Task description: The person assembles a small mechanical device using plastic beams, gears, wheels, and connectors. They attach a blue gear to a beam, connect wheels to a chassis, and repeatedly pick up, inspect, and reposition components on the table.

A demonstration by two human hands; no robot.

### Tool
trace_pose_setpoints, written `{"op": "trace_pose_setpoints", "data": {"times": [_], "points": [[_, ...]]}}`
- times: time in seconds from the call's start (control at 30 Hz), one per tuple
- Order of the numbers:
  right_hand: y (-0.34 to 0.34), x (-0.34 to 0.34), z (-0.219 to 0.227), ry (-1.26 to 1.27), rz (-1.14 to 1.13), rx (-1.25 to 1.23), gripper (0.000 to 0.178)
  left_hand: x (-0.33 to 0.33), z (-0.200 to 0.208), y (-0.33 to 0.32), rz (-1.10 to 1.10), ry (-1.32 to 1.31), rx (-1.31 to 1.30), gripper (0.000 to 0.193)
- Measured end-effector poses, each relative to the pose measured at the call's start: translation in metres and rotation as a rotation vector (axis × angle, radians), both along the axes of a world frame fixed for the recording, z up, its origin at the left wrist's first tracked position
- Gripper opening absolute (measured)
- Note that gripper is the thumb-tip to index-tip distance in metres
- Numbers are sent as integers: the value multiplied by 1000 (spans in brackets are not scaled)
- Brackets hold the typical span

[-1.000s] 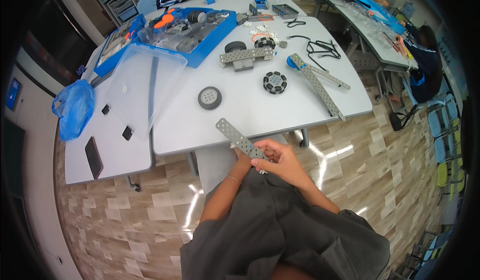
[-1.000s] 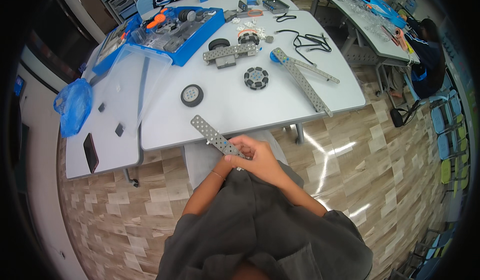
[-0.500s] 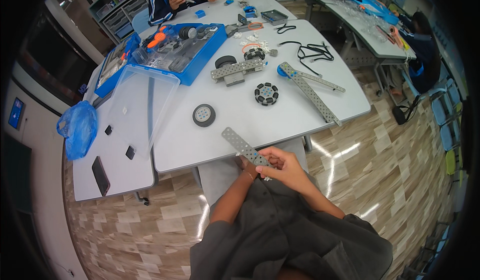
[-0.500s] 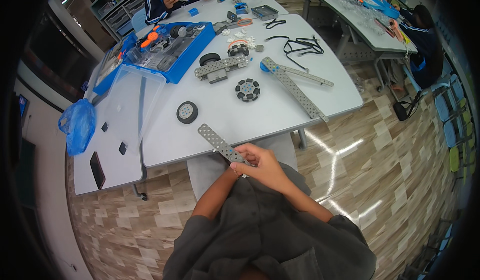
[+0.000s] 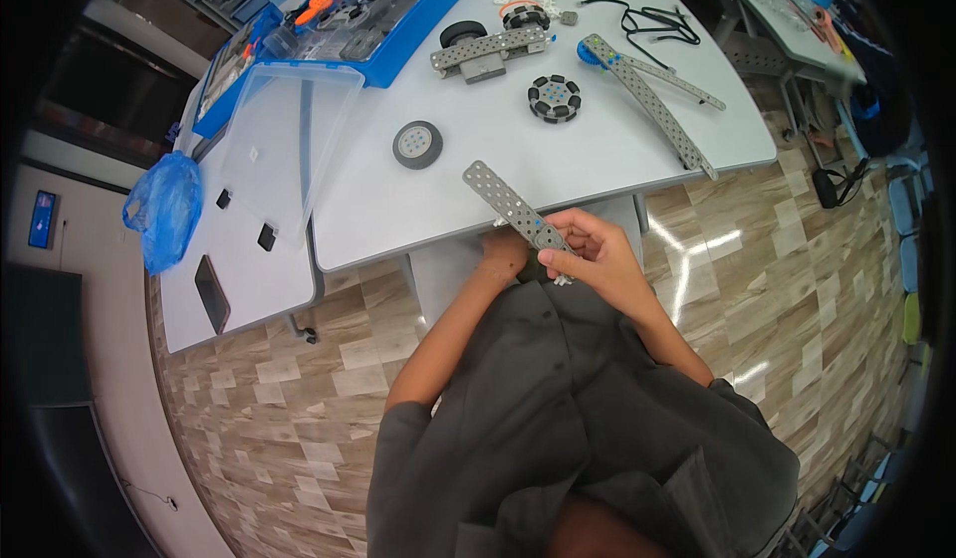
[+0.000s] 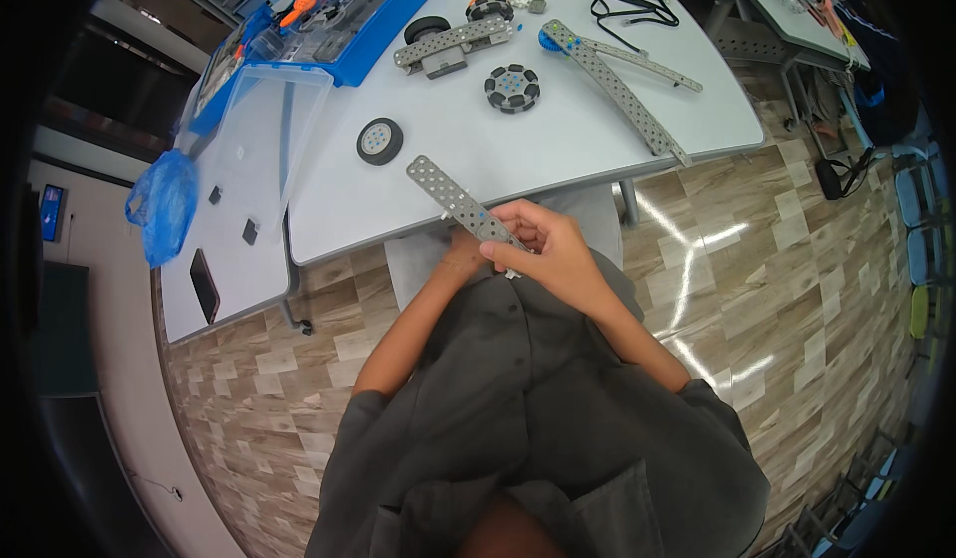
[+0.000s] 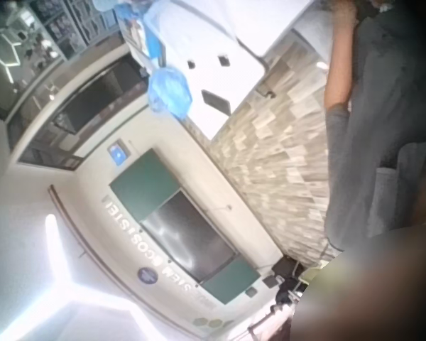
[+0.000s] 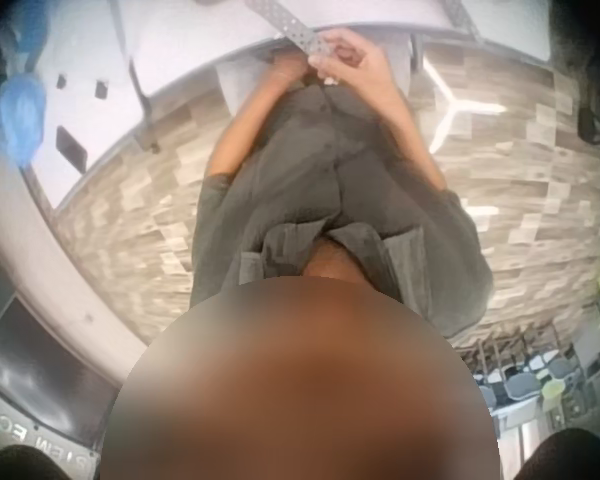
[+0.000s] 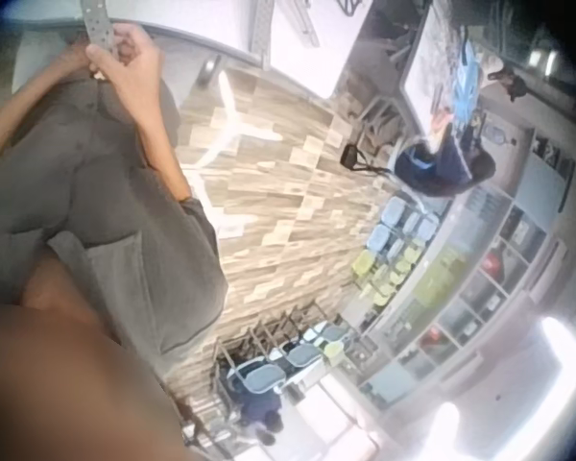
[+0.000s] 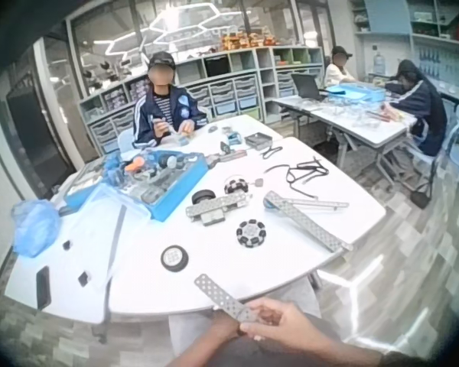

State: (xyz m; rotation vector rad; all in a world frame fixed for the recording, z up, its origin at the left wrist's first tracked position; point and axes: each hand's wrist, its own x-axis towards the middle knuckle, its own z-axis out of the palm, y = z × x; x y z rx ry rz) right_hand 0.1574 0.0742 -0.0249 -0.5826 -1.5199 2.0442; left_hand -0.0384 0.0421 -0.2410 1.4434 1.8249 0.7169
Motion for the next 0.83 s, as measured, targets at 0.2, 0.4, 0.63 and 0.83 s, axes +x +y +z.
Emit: {"op": "trace_pose_setpoints", "data": {"times": [0.2, 0.4, 0.63, 0.83], "points": [[11, 13, 2, 5, -88, -27, 32, 15, 110, -65, 91, -180, 76, 13], [20, 23, 16, 14, -214, 24, 30, -9, 237, -42, 2, -767, -71, 8], [33, 38, 16, 31, -352, 85, 29, -26, 280, 58, 89, 287, 502, 17], [43, 43, 17, 129, -396, 33, 29, -80, 312, 186, 122, 840, 533, 25]]}}
